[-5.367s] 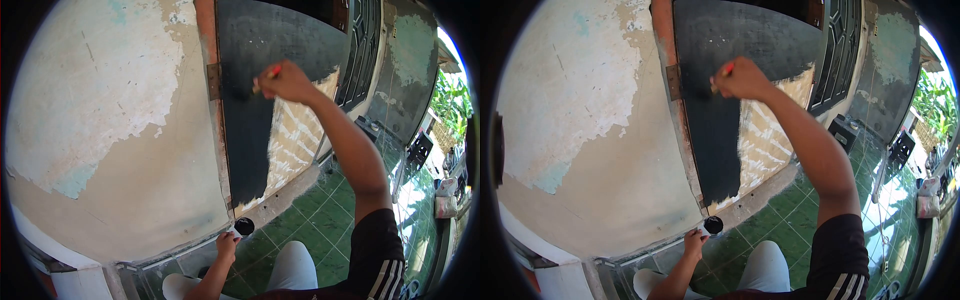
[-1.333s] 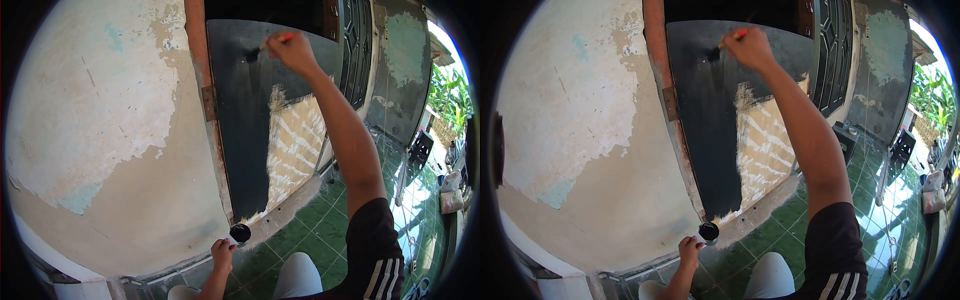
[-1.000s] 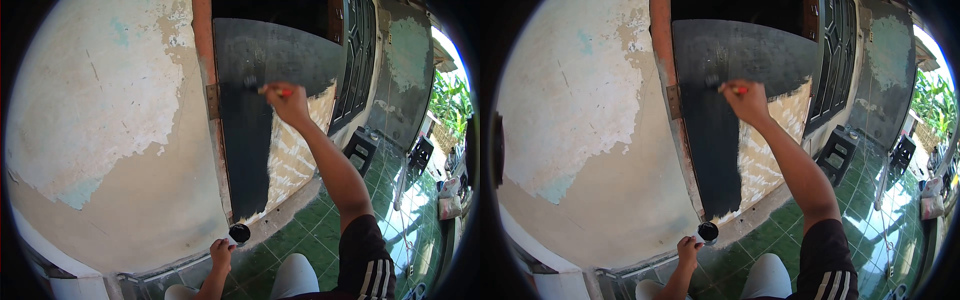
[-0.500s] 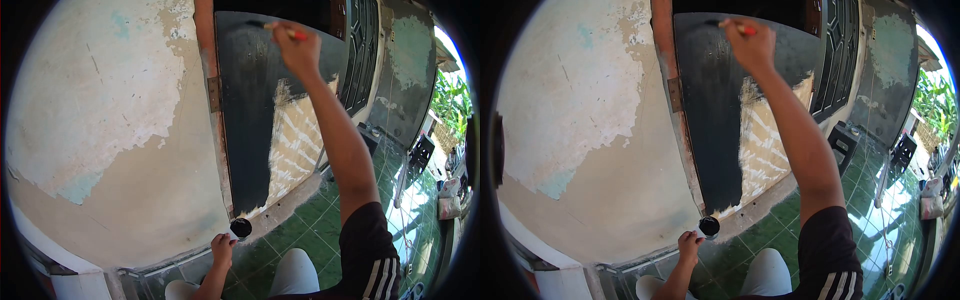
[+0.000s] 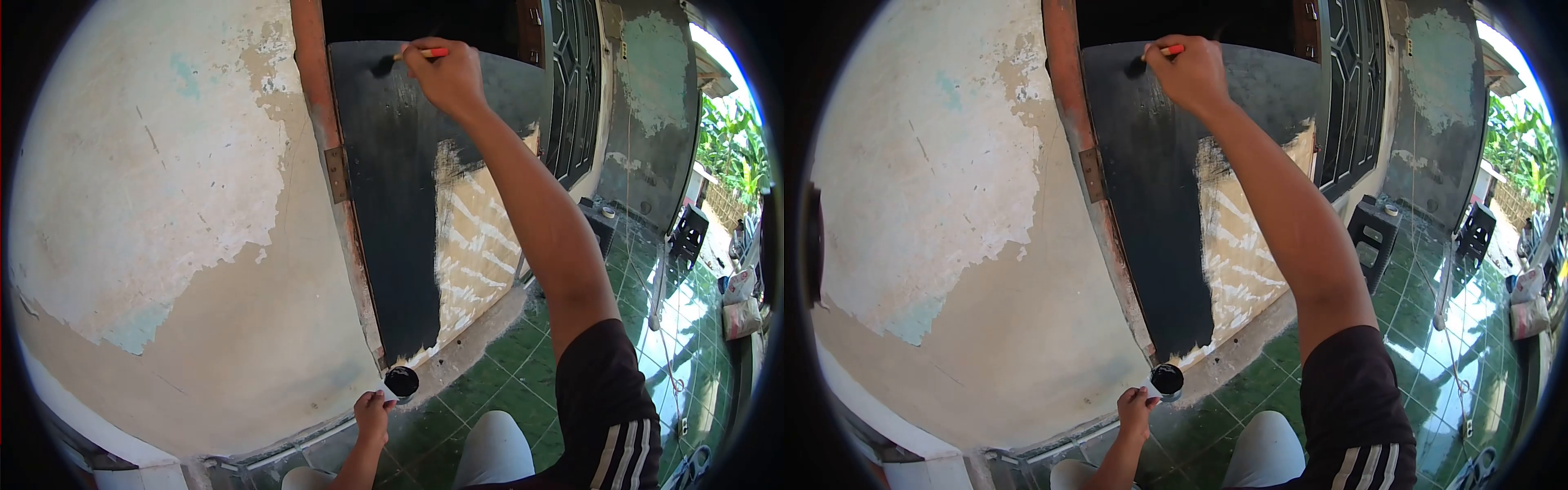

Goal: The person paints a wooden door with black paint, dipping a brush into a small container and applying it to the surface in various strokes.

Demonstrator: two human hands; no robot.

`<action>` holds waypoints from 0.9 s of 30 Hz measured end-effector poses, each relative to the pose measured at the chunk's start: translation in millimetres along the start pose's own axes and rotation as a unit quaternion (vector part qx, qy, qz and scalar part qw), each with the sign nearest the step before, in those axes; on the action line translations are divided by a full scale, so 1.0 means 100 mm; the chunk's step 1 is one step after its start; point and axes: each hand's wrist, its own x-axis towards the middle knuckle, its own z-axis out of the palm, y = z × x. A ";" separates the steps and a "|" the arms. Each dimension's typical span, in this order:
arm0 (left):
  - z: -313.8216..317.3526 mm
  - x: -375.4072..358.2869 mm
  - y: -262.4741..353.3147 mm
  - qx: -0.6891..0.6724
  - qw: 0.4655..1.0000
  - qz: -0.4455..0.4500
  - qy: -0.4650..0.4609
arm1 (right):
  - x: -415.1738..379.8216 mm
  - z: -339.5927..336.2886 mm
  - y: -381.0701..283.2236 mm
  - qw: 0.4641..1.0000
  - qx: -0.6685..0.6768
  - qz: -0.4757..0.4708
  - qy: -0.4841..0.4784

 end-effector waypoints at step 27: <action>-0.07 0.00 -0.03 -0.019 1.000 0.005 -0.011 | -1.07 0.01 0.19 0.997 -0.005 -0.063 0.039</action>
